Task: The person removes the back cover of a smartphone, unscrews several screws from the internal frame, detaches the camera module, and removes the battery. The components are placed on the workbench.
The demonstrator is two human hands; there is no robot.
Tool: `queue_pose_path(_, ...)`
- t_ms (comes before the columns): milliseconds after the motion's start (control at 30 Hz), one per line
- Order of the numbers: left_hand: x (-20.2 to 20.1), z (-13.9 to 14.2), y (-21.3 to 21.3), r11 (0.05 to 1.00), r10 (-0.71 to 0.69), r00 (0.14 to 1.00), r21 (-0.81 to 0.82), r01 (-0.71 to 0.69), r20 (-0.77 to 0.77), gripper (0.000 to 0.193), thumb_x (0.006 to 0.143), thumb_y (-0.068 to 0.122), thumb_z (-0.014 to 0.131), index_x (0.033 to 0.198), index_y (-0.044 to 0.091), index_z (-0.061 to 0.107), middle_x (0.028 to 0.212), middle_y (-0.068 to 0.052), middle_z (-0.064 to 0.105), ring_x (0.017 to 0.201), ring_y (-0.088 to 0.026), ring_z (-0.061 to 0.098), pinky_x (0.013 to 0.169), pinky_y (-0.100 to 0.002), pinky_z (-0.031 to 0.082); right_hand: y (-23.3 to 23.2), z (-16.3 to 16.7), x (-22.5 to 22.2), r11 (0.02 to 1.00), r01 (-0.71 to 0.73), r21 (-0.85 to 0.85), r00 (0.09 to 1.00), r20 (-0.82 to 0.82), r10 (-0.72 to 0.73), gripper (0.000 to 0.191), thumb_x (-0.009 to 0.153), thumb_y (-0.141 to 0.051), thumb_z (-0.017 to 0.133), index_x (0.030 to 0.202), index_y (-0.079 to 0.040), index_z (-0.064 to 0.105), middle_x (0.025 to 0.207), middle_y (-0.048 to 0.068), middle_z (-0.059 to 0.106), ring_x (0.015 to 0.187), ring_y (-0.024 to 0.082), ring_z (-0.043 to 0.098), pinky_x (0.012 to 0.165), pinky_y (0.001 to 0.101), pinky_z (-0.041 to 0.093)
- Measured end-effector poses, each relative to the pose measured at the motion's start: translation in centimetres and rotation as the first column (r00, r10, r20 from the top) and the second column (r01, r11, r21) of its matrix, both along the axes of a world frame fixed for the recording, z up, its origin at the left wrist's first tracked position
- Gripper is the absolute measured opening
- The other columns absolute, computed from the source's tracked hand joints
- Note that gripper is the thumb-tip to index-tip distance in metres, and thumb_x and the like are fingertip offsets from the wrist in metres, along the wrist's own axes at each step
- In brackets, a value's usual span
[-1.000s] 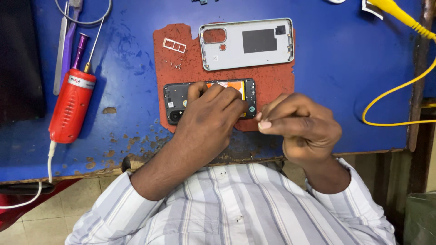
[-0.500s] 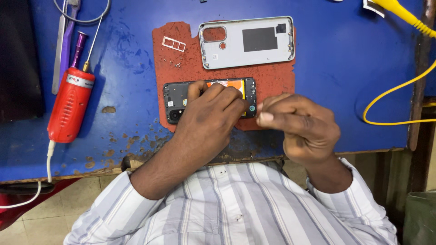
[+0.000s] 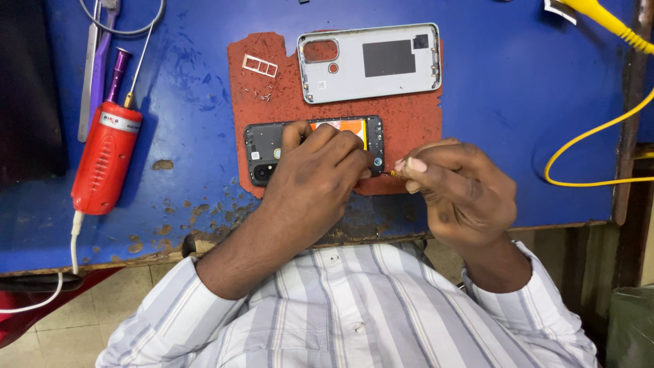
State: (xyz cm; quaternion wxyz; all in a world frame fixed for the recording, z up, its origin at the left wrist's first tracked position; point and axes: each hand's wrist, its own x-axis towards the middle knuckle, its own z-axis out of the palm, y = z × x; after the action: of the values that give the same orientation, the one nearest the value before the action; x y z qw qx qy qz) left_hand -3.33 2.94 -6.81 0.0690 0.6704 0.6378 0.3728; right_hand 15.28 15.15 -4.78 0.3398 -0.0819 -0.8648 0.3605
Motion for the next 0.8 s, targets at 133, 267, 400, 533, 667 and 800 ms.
queue_pose_path(133, 0.2, 0.0, 0.1, 1.000, -0.010, 1.000, 0.005, 0.010, 0.005, 0.009, 0.092, 0.014, 0.075, 0.098, 0.008, 0.071, 0.097, -0.002, 0.060, 0.097, -0.020, 0.057, 0.096, -0.045, 0.037, -0.5, 1.0, 0.4, 0.999, 0.040, -0.024, 0.999, -0.005, -0.040, 0.050, 0.090, 0.022, 0.070, 0.130, -0.006, 0.059, 0.112, 0.012, 0.062, 0.099, 0.024, 0.073, 0.076, 0.0271, 0.066)
queue_pose_path(267, 0.3, 0.1, 0.2, 0.998, -0.050, 0.998, 0.034, 0.048, 0.042, 0.010, 0.090, 0.013, 0.076, 0.097, 0.010, 0.071, 0.100, 0.000, 0.062, 0.098, -0.019, 0.058, 0.095, -0.044, 0.037, -0.7, 1.4, 0.0, 0.998, 0.031, -0.056, 0.998, -0.045, -0.034, 0.047, 0.090, 0.020, 0.069, 0.128, -0.004, 0.057, 0.110, 0.012, 0.060, 0.100, 0.026, 0.072, 0.076, 0.0277, 0.066)
queue_pose_path(400, -0.1, 0.3, 0.0, 1.000, 0.014, 1.000, 0.012, -0.014, 0.024, 0.012, 0.090, 0.012, 0.077, 0.099, 0.008, 0.071, 0.098, -0.003, 0.061, 0.096, -0.021, 0.057, 0.091, -0.043, 0.038, -0.2, 0.9, -0.6, 0.991, 0.116, -0.065, 0.990, -0.078, -0.121, 0.042, 0.098, 0.020, 0.067, 0.133, -0.003, 0.060, 0.115, 0.012, 0.063, 0.097, 0.021, 0.074, 0.086, 0.0313, 0.069)
queue_pose_path(533, -0.3, 0.4, -0.1, 0.997, 0.069, 0.998, 0.024, -0.069, 0.007, 0.015, 0.086, 0.006, 0.076, 0.099, 0.007, 0.070, 0.101, -0.004, 0.063, 0.097, -0.022, 0.058, 0.090, -0.042, 0.038, 0.8, 0.0, -0.9, 0.989, 0.142, 0.051, 0.990, 0.003, -0.142, 0.041, 0.100, 0.020, 0.070, 0.133, -0.002, 0.061, 0.116, 0.012, 0.065, 0.098, 0.019, 0.073, 0.086, 0.0261, 0.066)
queue_pose_path(667, -0.3, 0.3, -0.1, 0.996, 0.081, 0.997, 0.028, -0.081, -0.007, 0.015, 0.087, 0.004, 0.075, 0.101, 0.006, 0.070, 0.102, -0.004, 0.063, 0.096, -0.021, 0.059, 0.089, -0.042, 0.038, 1.0, -0.4, -0.8, 0.989, 0.143, 0.037, 0.989, 0.027, -0.144, 0.044, 0.101, 0.022, 0.069, 0.136, -0.003, 0.062, 0.116, 0.010, 0.065, 0.099, 0.018, 0.073, 0.086, 0.0241, 0.066)
queue_pose_path(800, -0.4, 0.4, -0.1, 0.996, 0.086, 0.996, 0.013, -0.086, 0.007, 0.015, 0.088, 0.004, 0.074, 0.101, 0.007, 0.069, 0.102, -0.004, 0.063, 0.096, -0.021, 0.059, 0.089, -0.042, 0.038, 0.9, -0.2, -0.9, 0.990, 0.137, 0.011, 0.990, 0.034, -0.138, 0.046, 0.098, 0.024, 0.067, 0.135, -0.002, 0.061, 0.114, 0.012, 0.063, 0.101, 0.020, 0.074, 0.085, 0.0248, 0.067)
